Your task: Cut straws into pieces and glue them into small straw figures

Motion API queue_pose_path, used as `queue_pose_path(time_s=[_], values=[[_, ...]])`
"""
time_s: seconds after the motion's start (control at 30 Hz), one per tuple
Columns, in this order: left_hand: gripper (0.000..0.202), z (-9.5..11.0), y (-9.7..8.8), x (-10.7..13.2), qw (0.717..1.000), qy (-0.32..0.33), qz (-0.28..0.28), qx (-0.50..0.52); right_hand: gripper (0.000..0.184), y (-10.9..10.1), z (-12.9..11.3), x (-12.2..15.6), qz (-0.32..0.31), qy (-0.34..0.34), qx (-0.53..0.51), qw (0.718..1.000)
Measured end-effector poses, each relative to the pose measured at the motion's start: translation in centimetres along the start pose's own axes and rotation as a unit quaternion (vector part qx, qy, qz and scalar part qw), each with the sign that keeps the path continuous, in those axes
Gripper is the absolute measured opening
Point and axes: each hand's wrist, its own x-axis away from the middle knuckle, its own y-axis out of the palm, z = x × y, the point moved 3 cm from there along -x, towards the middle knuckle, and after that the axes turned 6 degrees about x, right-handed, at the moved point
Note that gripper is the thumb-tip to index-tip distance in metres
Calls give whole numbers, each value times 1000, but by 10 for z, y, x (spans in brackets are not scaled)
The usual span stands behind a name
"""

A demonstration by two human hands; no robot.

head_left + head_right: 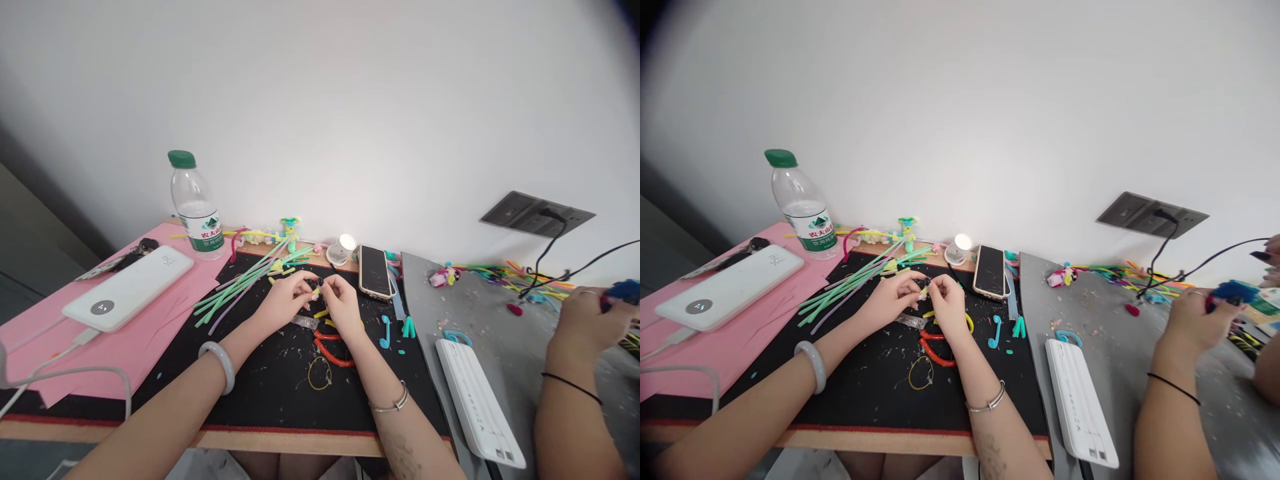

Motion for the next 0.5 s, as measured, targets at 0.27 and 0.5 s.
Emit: queue_pose_path(time_s=[0.27,0.5], values=[[28,2,0,1,1000,-5,-3,5,15,0,-2,0,10,-8,-3,1000],[27,3,-1,1,1000,-1,-6,18,18,-2,5,-1,25,19,-25,999]])
